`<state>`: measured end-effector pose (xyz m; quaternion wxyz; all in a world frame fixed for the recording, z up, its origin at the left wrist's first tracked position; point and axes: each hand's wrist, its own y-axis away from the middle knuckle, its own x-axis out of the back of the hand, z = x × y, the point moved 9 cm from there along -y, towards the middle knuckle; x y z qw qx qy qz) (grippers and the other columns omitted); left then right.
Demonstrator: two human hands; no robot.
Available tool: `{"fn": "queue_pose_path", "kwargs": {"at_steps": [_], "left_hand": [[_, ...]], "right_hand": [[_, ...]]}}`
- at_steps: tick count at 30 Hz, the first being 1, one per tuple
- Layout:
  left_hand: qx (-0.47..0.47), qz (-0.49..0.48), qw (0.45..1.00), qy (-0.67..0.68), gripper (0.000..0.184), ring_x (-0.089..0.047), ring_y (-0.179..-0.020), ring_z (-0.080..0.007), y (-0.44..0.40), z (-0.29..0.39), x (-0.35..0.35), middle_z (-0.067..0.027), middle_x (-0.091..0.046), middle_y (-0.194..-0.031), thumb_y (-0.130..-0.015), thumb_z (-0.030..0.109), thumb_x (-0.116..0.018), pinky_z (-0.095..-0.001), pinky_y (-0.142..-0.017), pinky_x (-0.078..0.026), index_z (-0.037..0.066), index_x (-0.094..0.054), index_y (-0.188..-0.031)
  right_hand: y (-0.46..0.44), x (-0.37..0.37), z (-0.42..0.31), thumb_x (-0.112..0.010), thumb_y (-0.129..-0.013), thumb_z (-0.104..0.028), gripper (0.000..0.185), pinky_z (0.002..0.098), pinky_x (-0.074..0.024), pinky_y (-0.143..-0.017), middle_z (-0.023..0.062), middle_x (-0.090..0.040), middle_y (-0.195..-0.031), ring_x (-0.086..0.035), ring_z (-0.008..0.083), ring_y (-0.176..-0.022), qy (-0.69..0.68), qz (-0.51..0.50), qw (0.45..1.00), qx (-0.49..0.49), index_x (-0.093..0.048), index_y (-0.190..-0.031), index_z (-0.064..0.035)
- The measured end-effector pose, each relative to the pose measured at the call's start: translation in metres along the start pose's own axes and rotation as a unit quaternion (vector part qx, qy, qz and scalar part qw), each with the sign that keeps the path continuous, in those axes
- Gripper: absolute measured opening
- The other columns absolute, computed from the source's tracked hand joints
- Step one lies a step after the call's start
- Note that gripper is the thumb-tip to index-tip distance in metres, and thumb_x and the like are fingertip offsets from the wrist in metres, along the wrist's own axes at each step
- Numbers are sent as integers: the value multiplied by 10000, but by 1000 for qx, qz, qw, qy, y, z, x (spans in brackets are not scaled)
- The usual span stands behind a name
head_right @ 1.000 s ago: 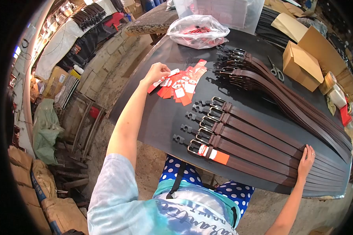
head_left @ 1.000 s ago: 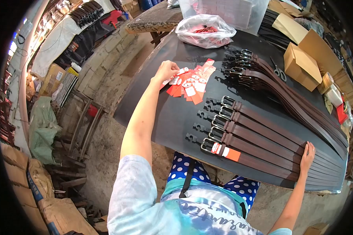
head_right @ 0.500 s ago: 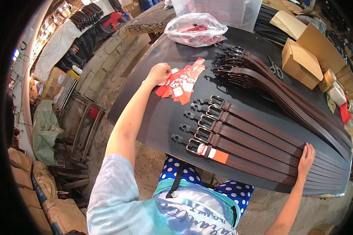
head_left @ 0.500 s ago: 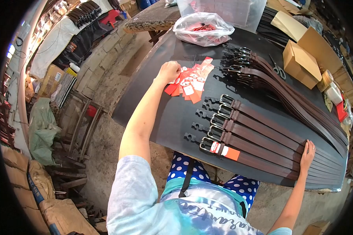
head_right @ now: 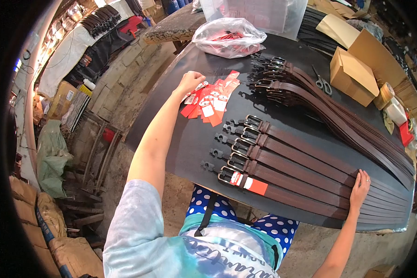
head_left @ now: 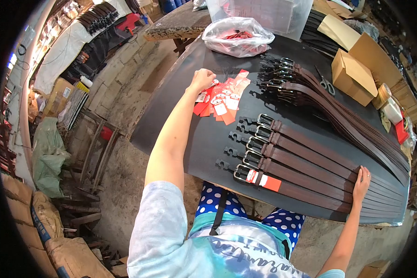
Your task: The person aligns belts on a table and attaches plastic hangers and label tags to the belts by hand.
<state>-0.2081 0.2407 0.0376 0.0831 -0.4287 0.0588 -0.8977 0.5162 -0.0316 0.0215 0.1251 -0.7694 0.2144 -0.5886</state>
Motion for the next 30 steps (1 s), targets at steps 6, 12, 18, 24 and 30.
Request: {"fn": "queue_pose_path", "kwargs": {"at_steps": [6,12,18,24,30], "left_hand": [[10,-27,999,-30,236,-718,-825,-265,-1,9,-14,-156,-735,-847,-753,241,-753,-370,-807,-549,45,-773,-882],[42,54,995,67,206,-701,-695,-176,24,14,25,-109,-735,-760,-744,212,-779,-319,-697,-551,43,-778,-862],[43,73,989,118,234,-668,-650,-102,82,45,71,-76,-732,-737,-775,213,-770,-266,-642,-526,9,-769,-892],[12,99,970,223,192,-644,-683,-80,114,67,104,-46,-716,-788,-839,157,-756,-230,-664,-520,-14,-743,-926],[-93,133,949,269,159,-648,-711,-61,145,140,129,-57,-725,-803,-839,105,-766,-205,-651,-521,-23,-742,-931]], "right_hand": [[0,2,1,-472,-1031,-214,313,418,-412,-991,178,-594,-1225,-532,336,-1169,-13,5,1000,-3,-633,-1181,9],[0,0,4,-476,-1030,-210,312,421,-415,-979,176,-596,-1214,-535,336,-1151,-24,5,1000,12,-630,-1179,17],[0,-4,7,-479,-1028,-211,313,423,-407,-990,177,-583,-1249,-522,339,-1176,-12,-2,1000,-3,-627,-1189,14],[-2,6,-31,-519,-1010,-184,286,419,-410,-993,159,-577,-1298,-541,327,-1172,28,89,994,57,-636,-1206,-12],[-22,24,-215,-591,-952,-105,260,408,-415,-1027,111,-660,-1198,-598,247,-1147,-243,-25,967,71,-648,-1193,-27]]}}
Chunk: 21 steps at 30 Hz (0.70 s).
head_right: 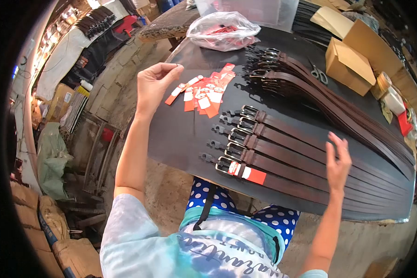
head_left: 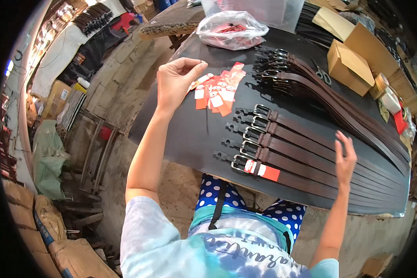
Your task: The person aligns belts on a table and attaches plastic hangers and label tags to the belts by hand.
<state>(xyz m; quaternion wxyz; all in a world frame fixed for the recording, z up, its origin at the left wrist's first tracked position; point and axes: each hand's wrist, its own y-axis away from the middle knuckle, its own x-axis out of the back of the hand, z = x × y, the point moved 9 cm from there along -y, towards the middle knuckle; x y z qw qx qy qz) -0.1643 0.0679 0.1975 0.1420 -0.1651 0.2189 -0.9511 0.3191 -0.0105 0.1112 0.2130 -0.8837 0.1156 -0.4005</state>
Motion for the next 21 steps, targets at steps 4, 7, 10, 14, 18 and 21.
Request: {"fn": "queue_pose_path", "kwargs": {"at_steps": [4,7,10,14,18,21], "left_hand": [[2,-66,993,100,126,-668,-773,-99,23,54,-41,-87,-722,-860,-867,52,-727,-225,-712,-541,-49,-717,-942],[-10,-139,975,172,111,-675,-779,-115,53,88,-86,-109,-724,-869,-854,19,-727,-229,-714,-545,-54,-708,-937],[-52,-204,950,232,94,-675,-786,-142,83,107,-116,-139,-717,-922,-839,-39,-714,-249,-728,-549,-59,-694,-928],[-119,-208,947,212,89,-647,-835,-153,100,100,-120,-124,-701,-917,-824,-57,-718,-260,-763,-521,-44,-698,-910],[-3,-254,941,224,66,-637,-837,-122,122,54,-131,-64,-704,-877,-805,16,-762,-262,-772,-500,-2,-721,-854],[39,-344,918,195,87,-631,-814,-121,148,28,-149,-52,-703,-861,-804,87,-779,-280,-761,-490,34,-735,-857]], "right_hand": [[-17,-40,-95,-642,-903,-64,306,340,-426,-1014,107,-659,-1221,-605,224,-1150,-209,-61,974,54,-645,-1205,-20],[-22,-57,-160,-675,-866,-32,372,324,-442,-987,122,-655,-1226,-610,228,-1142,-349,-85,927,111,-632,-1235,-18],[-16,-57,-186,-686,-863,-31,374,278,-477,-898,105,-680,-1136,-628,166,-1039,-421,-94,898,87,-627,-1233,-18],[-2,-66,-161,-693,-880,-47,197,206,-477,-663,32,-683,-887,-590,59,-749,-446,-183,874,-65,-679,-1069,11],[16,-58,-126,-701,-884,-69,96,189,-450,-550,3,-660,-782,-561,34,-633,-402,-219,880,-128,-703,-923,20],[29,-62,-113,-711,-880,-89,103,183,-432,-513,-5,-643,-731,-549,22,-613,-376,-243,887,-112,-703,-905,11]]}}
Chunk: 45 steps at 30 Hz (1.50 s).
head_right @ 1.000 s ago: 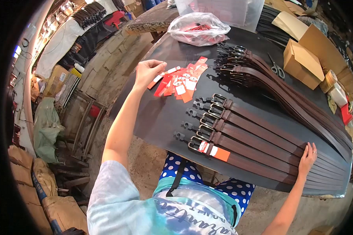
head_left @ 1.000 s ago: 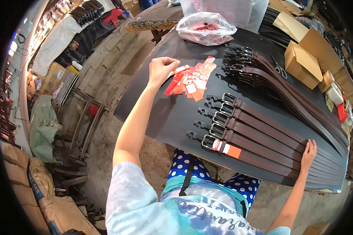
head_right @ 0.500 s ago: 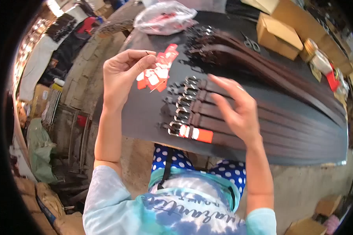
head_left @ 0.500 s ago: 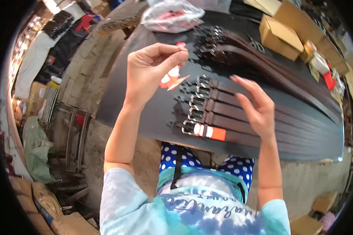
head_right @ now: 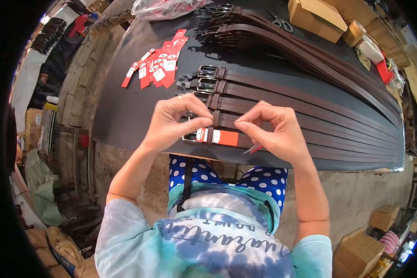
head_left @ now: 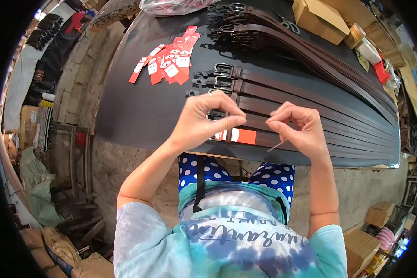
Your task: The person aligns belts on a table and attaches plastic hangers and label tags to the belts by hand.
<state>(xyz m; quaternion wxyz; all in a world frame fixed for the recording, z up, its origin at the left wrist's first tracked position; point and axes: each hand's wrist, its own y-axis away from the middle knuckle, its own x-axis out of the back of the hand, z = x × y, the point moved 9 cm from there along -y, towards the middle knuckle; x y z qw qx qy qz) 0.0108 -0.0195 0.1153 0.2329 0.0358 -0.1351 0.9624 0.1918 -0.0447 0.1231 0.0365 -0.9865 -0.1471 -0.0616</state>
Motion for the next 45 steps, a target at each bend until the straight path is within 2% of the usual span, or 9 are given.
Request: {"fn": "queue_pose_path", "kwargs": {"at_steps": [9,11,14,22,25,27,33,43,45], "left_hand": [[7,38,961,-275,154,-617,-788,-205,7,-48,23,-95,-664,-850,-802,66,-738,-322,-750,-492,19,-730,-949],[62,10,949,-308,150,-580,-746,-223,11,-68,23,-87,-590,-831,-793,79,-743,-331,-719,-478,23,-729,-932],[8,23,939,-343,152,-552,-726,-221,13,-66,19,-86,-530,-836,-778,73,-751,-335,-679,-466,15,-725,-916],[41,-13,950,-309,179,-542,-771,-228,8,-75,19,-86,-519,-847,-758,63,-758,-340,-691,-465,18,-725,-928],[23,-13,951,-308,187,-537,-840,-234,9,-75,17,-78,-517,-867,-748,63,-766,-346,-738,-466,21,-727,-925],[2,-5,949,-316,190,-532,-877,-236,8,-72,16,-74,-516,-880,-741,63,-771,-350,-761,-466,24,-729,-923],[19,-10,953,-303,204,-517,-907,-234,8,-74,16,-68,-515,-891,-716,64,-788,-353,-789,-464,38,-733,-911],[-6,8,962,-273,112,-555,-808,-189,6,-67,21,-42,-580,-812,-743,44,-765,-310,-699,-476,20,-729,-846],[15,29,971,-235,77,-578,-716,-120,5,-70,25,-35,-626,-787,-768,30,-740,-261,-623,-473,8,-724,-840]], "right_hand": [[-2,26,54,-699,-877,-111,120,195,-346,-388,-19,-587,-591,-472,24,-443,108,55,980,-155,-715,-891,7],[-3,26,77,-695,-856,-112,131,223,-357,-385,-10,-568,-555,-476,45,-424,143,47,974,-171,-726,-864,15],[-5,17,88,-692,-866,-113,146,221,-315,-386,-17,-531,-518,-436,42,-393,183,12,960,-210,-717,-870,31],[-18,1,94,-691,-849,-122,131,253,-305,-407,-8,-480,-474,-419,55,-401,227,-48,951,-205,-726,-865,3],[-29,-7,82,-697,-829,-114,130,277,-317,-441,15,-457,-469,-423,66,-439,301,-59,945,-115,-722,-870,7],[-34,-14,78,-695,-779,-148,141,355,-455,-560,132,-591,-556,-583,223,-520,336,-60,934,-106,-738,-851,-34],[-45,-33,68,-687,-770,-139,148,390,-493,-617,164,-650,-651,-636,317,-612,363,-59,928,-60,-739,-860,-34],[-42,-16,68,-687,-728,-120,166,377,-504,-620,150,-639,-633,-636,289,-600,375,-59,923,-66,-727,-859,-28],[-40,-8,75,-727,-752,-141,190,317,-482,-595,82,-615,-620,-595,186,-577,296,-60,949,-84,-702,-892,-14]]}}
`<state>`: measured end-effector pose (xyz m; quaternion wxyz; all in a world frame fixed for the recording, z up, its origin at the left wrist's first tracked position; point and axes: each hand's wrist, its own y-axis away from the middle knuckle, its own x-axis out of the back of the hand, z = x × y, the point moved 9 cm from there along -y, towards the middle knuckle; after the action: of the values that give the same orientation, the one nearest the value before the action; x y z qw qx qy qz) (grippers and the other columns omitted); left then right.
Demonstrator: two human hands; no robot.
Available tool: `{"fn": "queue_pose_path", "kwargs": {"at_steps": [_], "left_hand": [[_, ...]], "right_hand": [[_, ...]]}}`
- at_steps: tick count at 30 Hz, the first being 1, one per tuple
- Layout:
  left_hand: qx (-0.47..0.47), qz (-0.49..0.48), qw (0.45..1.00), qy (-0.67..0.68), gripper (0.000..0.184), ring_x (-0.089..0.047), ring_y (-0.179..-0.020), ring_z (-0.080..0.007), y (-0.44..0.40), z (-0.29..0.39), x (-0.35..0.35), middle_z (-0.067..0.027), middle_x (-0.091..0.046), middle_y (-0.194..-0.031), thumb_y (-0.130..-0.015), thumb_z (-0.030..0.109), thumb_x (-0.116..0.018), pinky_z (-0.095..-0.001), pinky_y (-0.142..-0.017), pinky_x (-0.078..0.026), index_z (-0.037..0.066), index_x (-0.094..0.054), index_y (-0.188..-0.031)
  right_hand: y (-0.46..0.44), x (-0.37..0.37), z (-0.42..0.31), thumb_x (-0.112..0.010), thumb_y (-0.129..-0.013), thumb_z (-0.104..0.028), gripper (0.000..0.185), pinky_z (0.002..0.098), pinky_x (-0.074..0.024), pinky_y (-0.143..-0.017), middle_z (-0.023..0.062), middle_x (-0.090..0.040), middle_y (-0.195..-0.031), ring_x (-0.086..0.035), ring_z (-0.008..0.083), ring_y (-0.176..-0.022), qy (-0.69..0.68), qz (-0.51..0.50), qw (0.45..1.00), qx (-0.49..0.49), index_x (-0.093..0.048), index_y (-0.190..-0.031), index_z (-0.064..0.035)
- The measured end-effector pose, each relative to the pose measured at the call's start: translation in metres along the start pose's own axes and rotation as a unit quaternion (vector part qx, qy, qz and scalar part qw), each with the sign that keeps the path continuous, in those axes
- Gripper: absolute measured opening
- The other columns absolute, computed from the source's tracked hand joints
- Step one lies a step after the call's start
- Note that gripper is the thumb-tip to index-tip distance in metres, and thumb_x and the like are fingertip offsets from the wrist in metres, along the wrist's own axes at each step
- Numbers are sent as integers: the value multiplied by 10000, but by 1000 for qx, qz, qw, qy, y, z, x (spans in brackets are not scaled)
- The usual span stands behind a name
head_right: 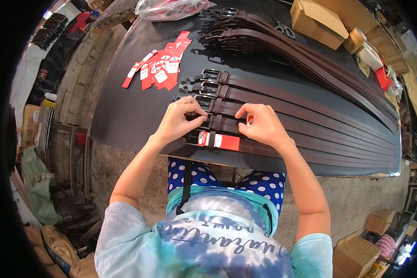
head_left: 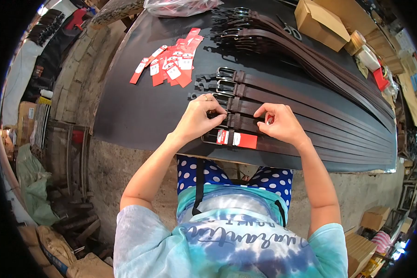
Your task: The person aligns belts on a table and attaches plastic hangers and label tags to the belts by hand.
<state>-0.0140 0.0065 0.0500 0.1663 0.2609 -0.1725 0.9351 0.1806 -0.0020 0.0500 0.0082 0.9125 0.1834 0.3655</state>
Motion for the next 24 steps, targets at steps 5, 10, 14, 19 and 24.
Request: {"fn": "queue_pose_path", "kwargs": {"at_steps": [5,10,14,19,24], "left_hand": [[64,7,996,60,71,-595,-711,-84,-3,-5,-8,-29,-653,-808,-800,54,-739,-224,-644,-476,0,-720,-843],[114,34,980,159,158,-620,-671,-92,-4,-17,-16,-34,-669,-784,-841,133,-744,-222,-592,-472,-16,-696,-862],[178,-20,947,267,154,-646,-701,-81,-3,-16,-32,-64,-687,-826,-907,137,-700,-206,-613,-484,-7,-647,-919],[181,-16,933,310,152,-692,-746,-126,-1,-20,-43,-76,-702,-844,-898,105,-704,-234,-653,-550,-27,-664,-961],[178,-28,928,325,148,-701,-788,-139,2,-14,-48,-81,-705,-869,-892,73,-701,-244,-697,-574,-38,-675,-988]], "right_hand": [[10,-19,-5,-789,-806,-185,278,225,-403,-562,-45,-538,-694,-456,34,-605,-239,-119,963,-25,-646,-972,-14],[15,-20,-2,-669,-878,-78,228,235,-443,-675,20,-600,-845,-520,60,-729,-270,-119,955,-40,-589,-1085,-26],[13,-19,-7,-606,-912,-22,206,232,-473,-755,31,-627,-870,-586,78,-828,-193,-78,978,12,-574,-1115,-10],[11,-22,-9,-564,-914,-42,175,313,-483,-760,95,-652,-906,-617,161,-852,-219,-69,972,42,-560,-1089,-22],[8,-21,-8,-569,-950,-29,136,265,-503,-786,72,-647,-942,-638,118,-896,-175,-72,981,38,-557,-1080,9]]}}
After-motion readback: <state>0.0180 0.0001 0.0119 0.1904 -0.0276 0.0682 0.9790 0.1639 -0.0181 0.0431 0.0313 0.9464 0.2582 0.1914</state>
